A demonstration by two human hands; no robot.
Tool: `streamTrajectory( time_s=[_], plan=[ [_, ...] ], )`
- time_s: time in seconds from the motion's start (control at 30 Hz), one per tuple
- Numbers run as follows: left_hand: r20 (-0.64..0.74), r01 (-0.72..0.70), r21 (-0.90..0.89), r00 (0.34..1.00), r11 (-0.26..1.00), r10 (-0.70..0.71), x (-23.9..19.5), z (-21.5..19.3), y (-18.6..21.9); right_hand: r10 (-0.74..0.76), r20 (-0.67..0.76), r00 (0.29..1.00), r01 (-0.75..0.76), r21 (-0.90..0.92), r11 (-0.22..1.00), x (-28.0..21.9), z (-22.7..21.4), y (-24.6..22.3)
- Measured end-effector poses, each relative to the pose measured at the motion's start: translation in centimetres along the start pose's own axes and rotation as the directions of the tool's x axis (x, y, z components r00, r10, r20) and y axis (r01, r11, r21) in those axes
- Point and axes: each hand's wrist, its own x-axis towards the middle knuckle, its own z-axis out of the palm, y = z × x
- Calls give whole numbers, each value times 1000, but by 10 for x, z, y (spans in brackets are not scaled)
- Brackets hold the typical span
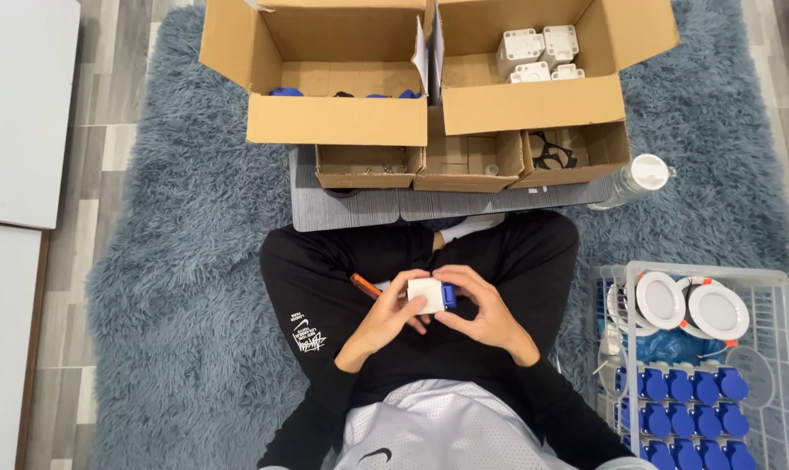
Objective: The person sits on a rug and assembles small electrical components. They pick a blue plastic part and a white plastic part from a cardboard box, attach a black ring, and use a screwdriver to tighten screws on the blue part. The assembled unit is placed into a clear plastic crate.
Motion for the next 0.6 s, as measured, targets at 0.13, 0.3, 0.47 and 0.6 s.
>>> streamTrajectory(
  time_s=[0.13,0.3,0.47,0.6],
  plan=[
    [-29,-91,197,995,976,99,0,5,8,193,73,978,-206,263,943,-8,0,33],
    [-16,-136,280,989,950,147,1,7,16,361,16,933,-341,364,867,-8,9,46],
    [5,-9,179,1000,984,9,4,-3,7,263,-50,964,-250,178,952,-7,4,30],
    [11,24,71,1000,997,-25,10,-5,-9,64,-66,996,-62,31,998,-2,2,21]
  ],
)
